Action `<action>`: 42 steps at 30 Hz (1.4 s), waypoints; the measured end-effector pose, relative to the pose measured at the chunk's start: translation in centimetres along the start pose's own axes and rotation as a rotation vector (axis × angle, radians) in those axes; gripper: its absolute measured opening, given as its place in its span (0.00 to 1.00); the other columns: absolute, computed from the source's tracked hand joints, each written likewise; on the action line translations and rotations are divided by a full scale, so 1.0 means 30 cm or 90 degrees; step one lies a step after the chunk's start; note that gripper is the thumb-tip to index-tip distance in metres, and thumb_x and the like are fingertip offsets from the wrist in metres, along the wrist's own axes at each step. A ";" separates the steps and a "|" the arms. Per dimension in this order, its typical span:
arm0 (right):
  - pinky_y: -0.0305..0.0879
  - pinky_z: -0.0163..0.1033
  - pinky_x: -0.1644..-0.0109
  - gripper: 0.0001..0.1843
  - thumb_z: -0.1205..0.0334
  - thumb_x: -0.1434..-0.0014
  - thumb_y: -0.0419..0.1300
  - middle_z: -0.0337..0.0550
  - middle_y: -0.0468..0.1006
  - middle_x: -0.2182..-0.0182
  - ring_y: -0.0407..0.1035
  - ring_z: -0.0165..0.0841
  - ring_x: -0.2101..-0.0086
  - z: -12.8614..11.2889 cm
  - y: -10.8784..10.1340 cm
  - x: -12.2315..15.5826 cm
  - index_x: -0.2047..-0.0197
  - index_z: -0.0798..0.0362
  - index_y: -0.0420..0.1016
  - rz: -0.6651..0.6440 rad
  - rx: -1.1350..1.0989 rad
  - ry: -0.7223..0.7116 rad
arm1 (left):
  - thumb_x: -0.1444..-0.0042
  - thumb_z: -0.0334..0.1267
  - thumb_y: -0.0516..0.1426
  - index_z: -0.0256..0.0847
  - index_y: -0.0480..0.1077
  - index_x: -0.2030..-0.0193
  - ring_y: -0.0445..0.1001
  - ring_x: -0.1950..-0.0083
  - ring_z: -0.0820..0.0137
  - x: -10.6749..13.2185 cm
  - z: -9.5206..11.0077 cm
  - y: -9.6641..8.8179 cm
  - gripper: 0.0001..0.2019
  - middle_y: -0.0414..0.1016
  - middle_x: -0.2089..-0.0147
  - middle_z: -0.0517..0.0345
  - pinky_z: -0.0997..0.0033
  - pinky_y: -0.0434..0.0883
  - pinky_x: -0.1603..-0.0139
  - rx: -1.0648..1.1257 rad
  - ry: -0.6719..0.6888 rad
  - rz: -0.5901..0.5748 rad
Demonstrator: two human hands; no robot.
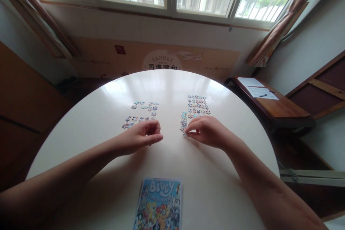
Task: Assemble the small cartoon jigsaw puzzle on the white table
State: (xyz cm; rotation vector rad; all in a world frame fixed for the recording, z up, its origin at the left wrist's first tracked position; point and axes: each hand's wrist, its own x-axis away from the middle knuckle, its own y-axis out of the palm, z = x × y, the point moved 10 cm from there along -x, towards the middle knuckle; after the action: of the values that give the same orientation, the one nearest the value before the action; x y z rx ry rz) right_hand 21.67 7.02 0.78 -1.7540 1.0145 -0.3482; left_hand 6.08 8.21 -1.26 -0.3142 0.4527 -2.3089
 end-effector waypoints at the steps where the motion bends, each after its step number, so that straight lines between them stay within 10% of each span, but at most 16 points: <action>1: 0.72 0.37 0.57 0.06 0.64 0.40 0.65 0.35 0.85 0.63 0.78 0.32 0.64 -0.004 0.005 0.000 0.61 0.45 0.84 0.000 0.008 0.000 | 0.42 0.49 0.59 0.41 0.60 0.70 0.62 0.71 0.73 0.000 0.002 -0.002 0.16 0.65 0.73 0.63 0.71 0.59 0.69 -0.008 0.003 0.000; 42: 0.71 0.44 0.50 0.05 0.64 0.40 0.66 0.37 0.84 0.58 0.76 0.36 0.57 -0.011 0.023 -0.014 0.62 0.44 0.84 0.031 0.053 -0.015 | 0.41 0.48 0.57 0.40 0.66 0.69 0.65 0.67 0.70 0.010 0.019 0.024 0.14 0.69 0.69 0.60 0.70 0.62 0.66 -0.141 0.018 -0.065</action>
State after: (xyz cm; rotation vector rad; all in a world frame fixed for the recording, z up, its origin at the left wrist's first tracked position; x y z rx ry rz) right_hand 20.88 7.08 0.41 -1.6526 1.0100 -0.3337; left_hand 6.53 7.40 -1.00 -0.4212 0.7234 -2.3676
